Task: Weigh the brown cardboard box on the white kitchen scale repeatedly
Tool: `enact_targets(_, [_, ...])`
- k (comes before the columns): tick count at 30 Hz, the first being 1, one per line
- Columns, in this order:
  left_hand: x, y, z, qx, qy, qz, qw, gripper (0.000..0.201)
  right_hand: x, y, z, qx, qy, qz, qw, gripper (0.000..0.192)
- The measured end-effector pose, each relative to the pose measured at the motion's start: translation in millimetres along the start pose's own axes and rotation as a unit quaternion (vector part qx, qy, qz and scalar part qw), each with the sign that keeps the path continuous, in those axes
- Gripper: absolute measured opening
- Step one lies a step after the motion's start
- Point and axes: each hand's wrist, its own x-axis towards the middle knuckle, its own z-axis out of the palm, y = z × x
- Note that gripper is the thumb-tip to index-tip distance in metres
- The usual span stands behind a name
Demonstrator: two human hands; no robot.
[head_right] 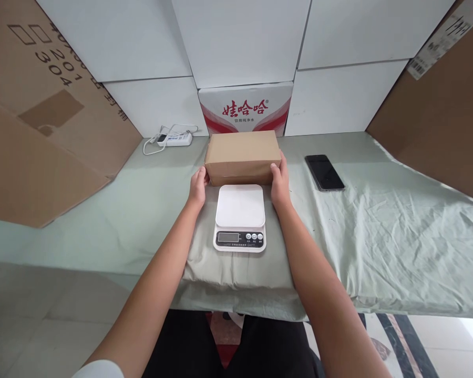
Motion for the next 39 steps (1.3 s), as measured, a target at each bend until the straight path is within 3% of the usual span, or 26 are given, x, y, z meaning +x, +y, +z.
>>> enact_targets(3, [2,6,4.1,-0.044,0.005,-0.007,0.999,0.101,-1,-10,6,0.008,-0.016,-0.021,1.000,0.069])
enact_targets(8, [-10,25,0.1,-0.005,0.015,0.077,0.997,0.098,-8,-38,7,-0.003,-0.031,-0.089,0.996,0.079])
enact_targets(14, [-76,44,-15.0,0.031,0.018,0.113,0.993,0.083,-62,-63,-22,-0.082,-0.026,-0.125,0.988,0.095])
enact_targets(20, [-133,47,-19.2,0.030,-0.011,0.068,0.997,0.086,-109,-62,-39,-0.075,-0.003,-0.091,0.993,0.070])
enact_targets(25, [-138,53,-15.8,0.019,-0.025,0.052,0.998,0.090,-111,-60,-38,-0.054,0.010,-0.077,0.996,0.066])
enact_targets(32, [-141,40,-20.9,0.021,0.008,0.050,0.999,0.092,-123,-54,-45,-0.003,0.023,-0.049,0.999,0.092])
enact_targets(39, [-137,42,-18.6,0.040,-0.008,0.031,0.999,0.100,-134,-52,-47,0.005,-0.012,-0.040,0.999,0.083])
